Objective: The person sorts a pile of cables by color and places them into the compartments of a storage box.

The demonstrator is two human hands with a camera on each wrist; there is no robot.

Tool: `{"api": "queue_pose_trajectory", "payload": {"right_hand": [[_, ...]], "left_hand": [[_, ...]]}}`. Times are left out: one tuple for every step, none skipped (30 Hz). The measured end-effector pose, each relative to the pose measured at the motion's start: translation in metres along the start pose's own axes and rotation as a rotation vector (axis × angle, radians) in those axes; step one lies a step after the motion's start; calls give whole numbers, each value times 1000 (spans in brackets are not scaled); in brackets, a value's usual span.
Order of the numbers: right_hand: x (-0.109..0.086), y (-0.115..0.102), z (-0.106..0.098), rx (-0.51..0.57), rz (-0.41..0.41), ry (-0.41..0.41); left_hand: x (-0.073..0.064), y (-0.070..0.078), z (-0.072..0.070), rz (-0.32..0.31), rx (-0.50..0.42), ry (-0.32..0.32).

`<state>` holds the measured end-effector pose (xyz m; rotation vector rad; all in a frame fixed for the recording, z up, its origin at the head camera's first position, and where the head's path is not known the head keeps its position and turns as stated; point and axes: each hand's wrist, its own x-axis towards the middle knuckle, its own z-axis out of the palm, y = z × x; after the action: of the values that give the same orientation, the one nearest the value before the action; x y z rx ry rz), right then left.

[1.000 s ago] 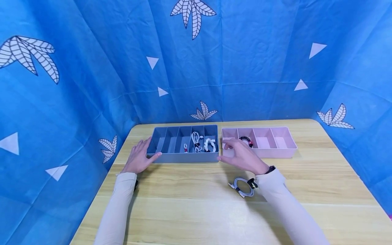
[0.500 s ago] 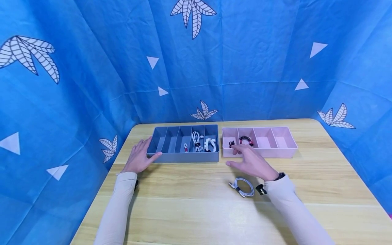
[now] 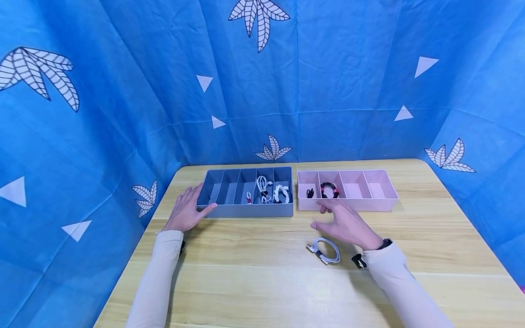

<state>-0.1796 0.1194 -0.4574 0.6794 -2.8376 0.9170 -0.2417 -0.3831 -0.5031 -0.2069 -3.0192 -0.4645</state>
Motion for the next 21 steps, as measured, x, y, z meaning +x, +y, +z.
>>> {"api": "queue_pose_trajectory", "payload": {"right_hand": [[-1, 1, 0, 3, -6, 2], [-3, 2, 0, 4, -6, 3], [-4, 2, 0, 5, -8, 3], [-5, 3, 0, 4, -6, 1], [-6, 4, 0, 6, -6, -1], [-7, 5, 0, 4, -3, -2], [-9, 5, 0, 3, 4, -4], [-10, 6, -1, 3, 11, -5], [-12, 7, -1, 5, 15, -9], [-13, 7, -2, 5, 22, -13], [-14, 8, -2, 7, 26, -16], [-15, 9, -2, 3, 30, -19], [-16, 10, -2, 3, 30, -21], [-17, 11, -1, 0, 30, -23], [-18, 12, -1, -6, 34, -29], [-19, 12, -1, -11, 36, -29], [-20, 13, -1, -14, 35, -30], [-21, 14, -1, -20, 37, -30], [-23, 15, -1, -27, 39, -31], [-24, 15, -1, -34, 43, -32], [-25, 15, 0, -40, 48, -34]], "left_hand": [[0, 0, 0, -1, 2, 0], [0, 0, 0, -2, 4, 0], [0, 0, 0, -1, 7, 1], [0, -1, 0, -1, 7, 1], [0, -1, 0, -1, 10, 1], [0, -1, 0, -1, 9, 2], [0, -1, 0, 0, 11, 2], [0, -1, 0, 0, 12, 1], [0, -1, 0, 1, 13, 0], [0, -1, 0, 1, 10, -2], [0, -1, 0, 1, 11, -3], [0, -1, 0, 1, 11, -3], [-1, -1, 0, 0, 12, -4], [-1, -1, 0, -1, 14, -3], [0, -1, 0, 0, 14, -2], [0, -1, 0, 1, 14, -2], [0, -1, 0, 2, 16, 0], [0, -1, 0, 2, 17, -1], [0, -1, 0, 1, 14, -1], [0, -1, 0, 2, 14, -1], [0, -1, 0, 3, 13, -1]]}}
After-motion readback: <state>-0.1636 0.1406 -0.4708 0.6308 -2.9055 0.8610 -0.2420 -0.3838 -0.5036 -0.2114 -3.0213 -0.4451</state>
